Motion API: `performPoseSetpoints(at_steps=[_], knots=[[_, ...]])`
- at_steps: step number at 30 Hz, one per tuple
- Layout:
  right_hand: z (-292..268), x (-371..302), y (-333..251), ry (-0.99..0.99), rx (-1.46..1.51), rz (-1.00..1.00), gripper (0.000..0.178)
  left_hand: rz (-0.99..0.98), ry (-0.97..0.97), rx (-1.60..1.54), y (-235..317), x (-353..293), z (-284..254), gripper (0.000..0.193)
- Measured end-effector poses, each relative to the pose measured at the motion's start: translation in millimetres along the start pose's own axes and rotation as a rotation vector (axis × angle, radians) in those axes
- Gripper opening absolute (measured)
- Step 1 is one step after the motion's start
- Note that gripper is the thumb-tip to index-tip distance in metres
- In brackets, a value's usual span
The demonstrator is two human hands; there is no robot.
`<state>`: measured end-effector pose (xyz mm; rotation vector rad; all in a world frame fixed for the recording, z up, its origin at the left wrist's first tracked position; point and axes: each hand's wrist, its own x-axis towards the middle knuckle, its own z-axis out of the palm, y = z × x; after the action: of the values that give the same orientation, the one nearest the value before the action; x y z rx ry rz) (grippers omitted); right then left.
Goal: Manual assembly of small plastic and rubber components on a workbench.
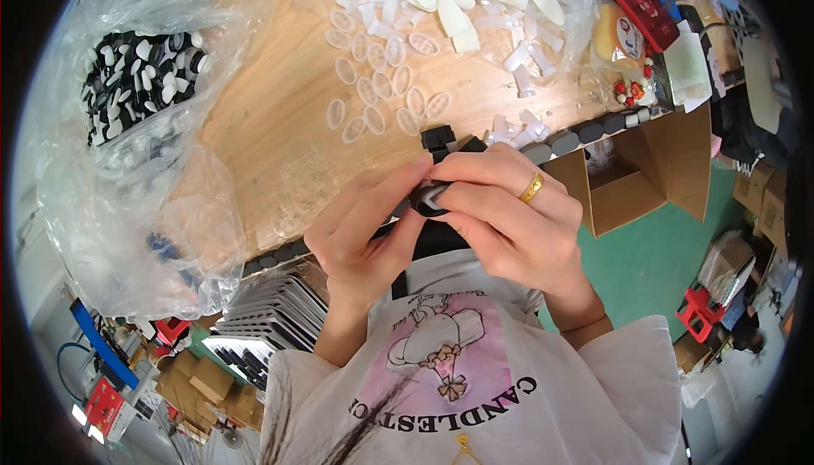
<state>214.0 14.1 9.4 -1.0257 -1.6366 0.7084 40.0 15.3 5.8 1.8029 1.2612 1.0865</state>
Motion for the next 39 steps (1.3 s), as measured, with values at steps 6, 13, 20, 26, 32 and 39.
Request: performPoseSetpoints(at_steps=[6, 13, 20, 26, 32, 39], knots=[[-2.0, 0.2, 1.4, -0.005, -0.031, -0.067, 0.026, 0.056, 0.002, 0.007, 0.0, 3.4, -1.7, 0.037], [-7.0, -2.8, -0.4, -0.112, 0.02, -0.001, 0.023, 0.024, -0.014, -0.123, -4.6, -9.1, -8.2, 0.03], [-40.7, 12.2, 49.6, 0.141, -0.511, 0.643, 0.015, -0.335, 0.119, -0.502, -0.7, -21.8, -2.8, 0.026], [-31.0, -0.9, 82.3, 0.043, -0.654, 0.474, 0.019, -0.246, 0.153, -0.743, -12.3, -29.7, 4.1, 0.029], [-30.0, -4.7, 79.9, 0.054, -0.635, 0.428, 0.016, -0.208, 0.155, -0.495, -14.5, -34.2, -1.3, 0.03], [-28.8, -1.5, 5.8, 0.024, -0.033, 0.309, 0.014, -0.08, 0.232, -0.394, -11.5, -32.2, -0.7, 0.039]])
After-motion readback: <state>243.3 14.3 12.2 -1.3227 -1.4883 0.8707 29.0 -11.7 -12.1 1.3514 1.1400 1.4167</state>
